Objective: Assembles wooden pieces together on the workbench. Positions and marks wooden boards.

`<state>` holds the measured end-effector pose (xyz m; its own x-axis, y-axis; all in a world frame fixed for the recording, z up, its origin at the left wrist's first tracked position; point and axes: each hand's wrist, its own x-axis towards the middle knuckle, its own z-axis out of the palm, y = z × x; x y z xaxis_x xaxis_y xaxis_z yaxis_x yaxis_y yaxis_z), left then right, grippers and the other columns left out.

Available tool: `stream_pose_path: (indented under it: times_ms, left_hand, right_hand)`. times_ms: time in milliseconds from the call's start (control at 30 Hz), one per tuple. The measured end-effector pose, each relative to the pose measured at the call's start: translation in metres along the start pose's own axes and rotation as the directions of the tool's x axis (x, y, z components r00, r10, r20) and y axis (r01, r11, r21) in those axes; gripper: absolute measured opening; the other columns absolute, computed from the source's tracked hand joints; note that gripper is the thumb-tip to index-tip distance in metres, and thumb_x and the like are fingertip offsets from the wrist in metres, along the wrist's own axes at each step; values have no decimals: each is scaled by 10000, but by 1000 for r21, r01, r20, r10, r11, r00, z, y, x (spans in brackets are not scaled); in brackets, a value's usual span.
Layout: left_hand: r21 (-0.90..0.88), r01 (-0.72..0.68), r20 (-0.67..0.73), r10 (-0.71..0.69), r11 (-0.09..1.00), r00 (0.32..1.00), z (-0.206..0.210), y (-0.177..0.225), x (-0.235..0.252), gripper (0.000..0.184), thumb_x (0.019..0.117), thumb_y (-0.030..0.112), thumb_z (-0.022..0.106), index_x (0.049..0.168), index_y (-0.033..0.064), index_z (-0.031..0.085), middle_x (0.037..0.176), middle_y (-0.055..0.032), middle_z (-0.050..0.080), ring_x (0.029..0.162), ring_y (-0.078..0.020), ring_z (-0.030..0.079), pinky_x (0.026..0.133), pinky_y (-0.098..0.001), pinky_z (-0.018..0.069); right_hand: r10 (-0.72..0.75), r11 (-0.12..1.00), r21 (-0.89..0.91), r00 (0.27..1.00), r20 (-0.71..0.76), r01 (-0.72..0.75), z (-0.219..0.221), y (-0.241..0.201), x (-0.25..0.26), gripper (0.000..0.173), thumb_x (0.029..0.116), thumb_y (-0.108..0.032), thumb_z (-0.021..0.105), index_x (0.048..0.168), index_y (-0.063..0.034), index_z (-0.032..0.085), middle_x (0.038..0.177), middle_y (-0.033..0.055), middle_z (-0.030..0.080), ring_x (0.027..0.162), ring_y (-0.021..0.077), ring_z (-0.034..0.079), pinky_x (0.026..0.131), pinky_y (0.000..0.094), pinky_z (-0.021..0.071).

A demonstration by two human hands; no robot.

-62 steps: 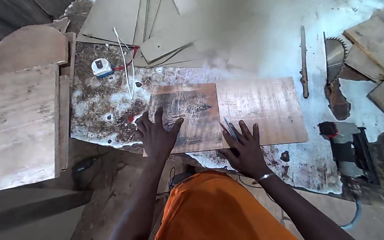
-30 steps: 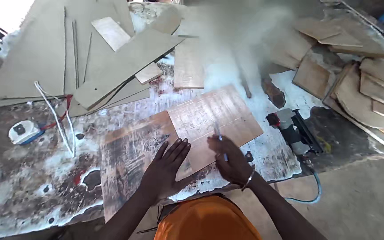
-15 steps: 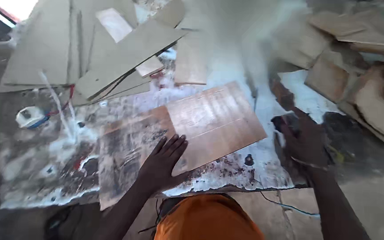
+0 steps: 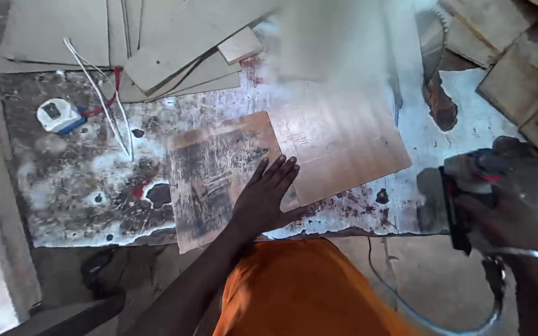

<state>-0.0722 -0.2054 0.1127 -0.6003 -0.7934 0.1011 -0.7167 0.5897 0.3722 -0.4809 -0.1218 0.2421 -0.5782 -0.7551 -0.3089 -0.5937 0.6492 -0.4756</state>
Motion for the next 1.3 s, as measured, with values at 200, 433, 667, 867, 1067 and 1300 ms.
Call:
stream_pose_path:
  times_ms: [200, 433, 667, 867, 1067, 1300]
  left_hand:
    - [-41, -21, 14, 22, 999, 1000, -2, -1, 2, 939, 879, 803, 461, 1546, 143, 458, 1665, -17, 335, 1567, -212, 221, 1287, -514, 132]
    - [-49, -21, 100, 26, 999, 995, -7, -1, 1, 937, 872, 708, 534, 1584, 119, 381, 1696, -38, 256, 1581, -237, 167, 1281, -521, 97]
    - [-82, -17, 138, 28, 996, 990, -10, -3, 4, 912, 885, 679, 528, 1590, 123, 368, 1694, -29, 262, 1581, -228, 164, 1276, -528, 97]
    - [-97, -13, 139, 27, 995, 990, -10, -3, 4, 914, 843, 585, 612, 1595, 128, 362, 1698, -21, 250, 1582, -218, 154, 1277, -523, 94]
    - [-75, -5, 110, 13, 997, 994, -9, -1, 3, 915, 824, 608, 611, 1575, 129, 402, 1686, -28, 285, 1576, -231, 185, 1274, -521, 118]
    - [-119, -5, 146, 22, 993, 989, -14, -4, 4, 999, 757, 618, 687, 1585, 147, 385, 1689, -13, 276, 1577, -213, 176, 1276, -523, 117]
  right_hand:
    - [-261, 935, 315, 915, 306, 161, 65, -54, -118, 412, 921, -510, 683, 1059, -122, 690, 728, -23, 677, 567, 104, 637, 521, 319, 574]
    - [-333, 936, 231, 886, 324, 267, 136, -88, -148, 464, 937, -615, 626, 1023, -167, 711, 773, -49, 693, 652, 83, 670, 597, 346, 598]
    - [-304, 951, 166, 893, 331, 262, 139, -91, -148, 468, 926, -620, 631, 1016, -167, 707, 769, -58, 694, 651, 71, 671, 597, 324, 598]
    - [-253, 967, 67, 899, 356, 246, 136, -102, -149, 505, 901, -676, 614, 1005, -189, 699, 759, -76, 684, 666, 54, 670, 614, 320, 593]
    - [-245, 969, 129, 898, 367, 211, 139, -97, -148, 494, 907, -656, 625, 1008, -178, 698, 755, -57, 684, 641, 85, 669, 603, 343, 597]
    - [-291, 956, 115, 911, 291, 268, 147, -98, -154, 489, 916, -641, 621, 1001, -167, 706, 779, -61, 684, 688, 54, 667, 633, 319, 590]
